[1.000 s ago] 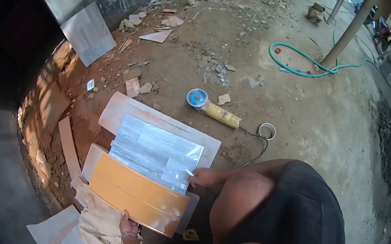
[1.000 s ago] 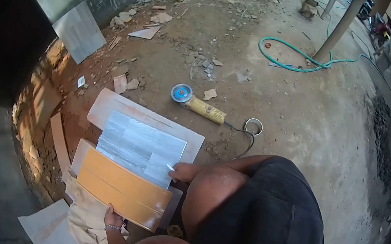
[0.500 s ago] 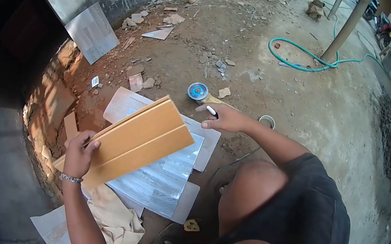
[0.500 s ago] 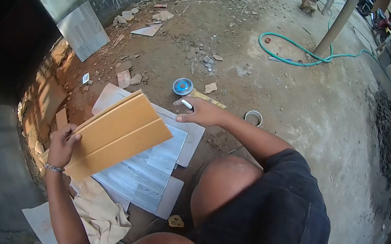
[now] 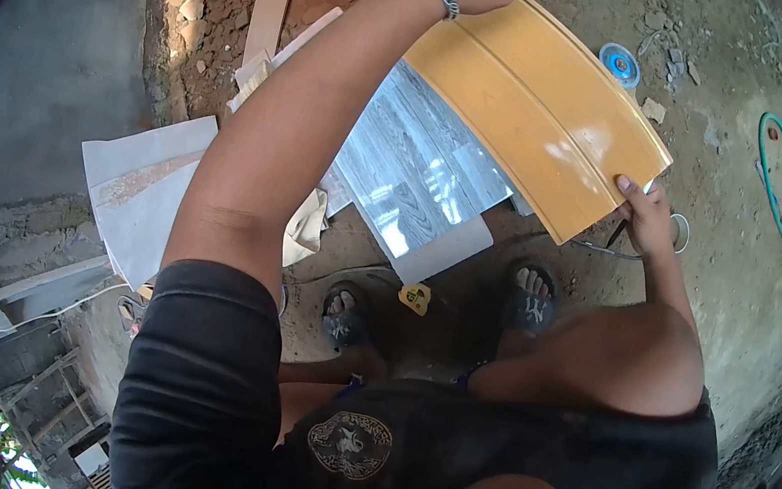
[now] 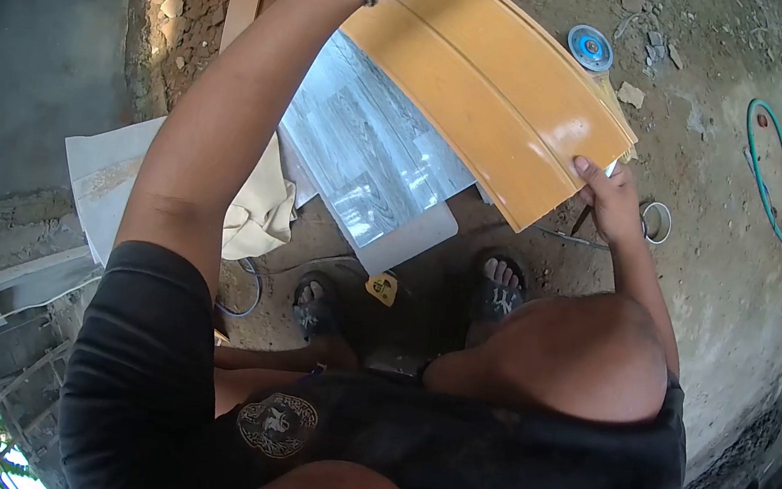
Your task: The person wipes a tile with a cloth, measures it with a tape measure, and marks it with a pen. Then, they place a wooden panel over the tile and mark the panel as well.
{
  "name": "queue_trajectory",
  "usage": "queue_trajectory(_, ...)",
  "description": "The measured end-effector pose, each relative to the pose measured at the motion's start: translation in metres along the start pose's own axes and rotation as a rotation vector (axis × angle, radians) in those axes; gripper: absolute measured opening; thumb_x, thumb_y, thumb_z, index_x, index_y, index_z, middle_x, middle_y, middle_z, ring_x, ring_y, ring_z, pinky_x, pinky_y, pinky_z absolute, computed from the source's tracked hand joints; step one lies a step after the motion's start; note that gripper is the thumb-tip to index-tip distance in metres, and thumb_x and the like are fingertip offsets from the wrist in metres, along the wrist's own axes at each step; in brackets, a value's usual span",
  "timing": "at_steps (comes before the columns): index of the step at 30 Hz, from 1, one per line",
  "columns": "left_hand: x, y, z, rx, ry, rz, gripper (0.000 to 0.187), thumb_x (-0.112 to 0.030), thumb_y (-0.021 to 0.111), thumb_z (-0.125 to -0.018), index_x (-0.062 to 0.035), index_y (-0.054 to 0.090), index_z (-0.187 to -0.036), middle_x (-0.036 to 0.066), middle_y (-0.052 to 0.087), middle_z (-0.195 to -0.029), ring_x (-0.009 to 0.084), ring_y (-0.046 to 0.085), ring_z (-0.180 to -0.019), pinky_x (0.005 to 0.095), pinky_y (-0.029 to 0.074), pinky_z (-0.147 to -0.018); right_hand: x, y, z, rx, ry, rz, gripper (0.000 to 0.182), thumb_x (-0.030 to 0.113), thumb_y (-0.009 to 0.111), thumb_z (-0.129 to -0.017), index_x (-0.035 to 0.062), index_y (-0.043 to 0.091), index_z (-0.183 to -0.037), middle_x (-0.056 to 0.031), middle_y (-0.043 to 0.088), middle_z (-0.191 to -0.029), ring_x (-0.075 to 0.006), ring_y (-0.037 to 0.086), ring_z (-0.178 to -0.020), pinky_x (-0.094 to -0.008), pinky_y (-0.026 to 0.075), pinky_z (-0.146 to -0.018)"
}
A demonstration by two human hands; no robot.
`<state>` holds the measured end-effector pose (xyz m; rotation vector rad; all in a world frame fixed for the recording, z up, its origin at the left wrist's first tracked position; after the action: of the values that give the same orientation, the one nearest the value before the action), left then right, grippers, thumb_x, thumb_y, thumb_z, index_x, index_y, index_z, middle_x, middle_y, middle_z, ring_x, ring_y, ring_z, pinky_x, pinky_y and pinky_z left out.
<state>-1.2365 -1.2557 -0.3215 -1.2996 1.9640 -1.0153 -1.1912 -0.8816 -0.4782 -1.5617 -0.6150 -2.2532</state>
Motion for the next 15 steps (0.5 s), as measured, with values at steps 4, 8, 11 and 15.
queue_trajectory(4, 0.081, 0.027, 0.085, 0.055, -0.426, 0.079, 0.047, -0.040, 0.068, -0.091, -0.0099, 0.066, -0.127, 0.017, 0.069, -0.119, 0.0303, 0.065, -0.111, 0.0426, 0.045, -0.102, -0.047, -0.010, 0.002, 0.027, 0.206, -0.293, 0.024, 0.026, 0.066, -0.097, 0.0149, 0.052, -0.081, 0.0079, 0.037, -0.061, -0.0058, 0.033, -0.052, -0.0231, 0.028, -0.053)
queue_trajectory(8, 0.160, 0.094, 0.201, 0.312, -1.042, 0.410, 0.045, -0.034, 0.064, -0.095, -0.0062, 0.064, -0.130, 0.015, 0.070, -0.120, 0.0223, 0.067, -0.110, 0.0344, 0.050, -0.097, -0.086, 0.001, 0.002, 0.125, 0.371, -0.515, 0.030, 0.031, 0.064, -0.099, 0.0179, 0.048, -0.077, 0.0082, 0.035, -0.060, -0.0060, 0.036, -0.054, -0.0226, 0.031, -0.055)
queue_trajectory(11, 0.168, 0.111, 0.215, 0.346, -1.037, 0.343, 0.041, -0.035, 0.063, -0.096, -0.0081, 0.068, -0.126, 0.010, 0.072, -0.119, 0.0200, 0.067, -0.110, 0.0332, 0.049, -0.097, -0.091, 0.013, -0.001, 0.075, 0.520, -0.440, 0.033, 0.035, 0.065, -0.099, 0.0187, 0.047, -0.076, 0.0084, 0.035, -0.060, -0.0062, 0.036, -0.054, -0.0233, 0.032, -0.056)
queue_trajectory(15, 0.190, 0.140, 0.211, 0.286, -1.078, 0.533, 0.040, -0.036, 0.059, -0.098, -0.0077, 0.070, -0.123, 0.008, 0.072, -0.118, 0.0179, 0.066, -0.108, 0.0325, 0.049, -0.097, -0.087, 0.021, -0.019, -0.065, 0.577, -0.399, 0.034, 0.036, 0.070, -0.096, 0.0189, 0.047, -0.078, 0.0090, 0.034, -0.061, -0.0062, 0.037, -0.056, -0.0240, 0.032, -0.055)
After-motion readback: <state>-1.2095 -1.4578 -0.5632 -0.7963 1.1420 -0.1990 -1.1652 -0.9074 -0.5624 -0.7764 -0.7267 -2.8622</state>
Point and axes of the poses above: each hand's wrist, its own z-axis away from the middle knuckle, its own y-axis out of the palm, x = y × z, the point moved 1 cm from there along -z, towards the middle knuckle
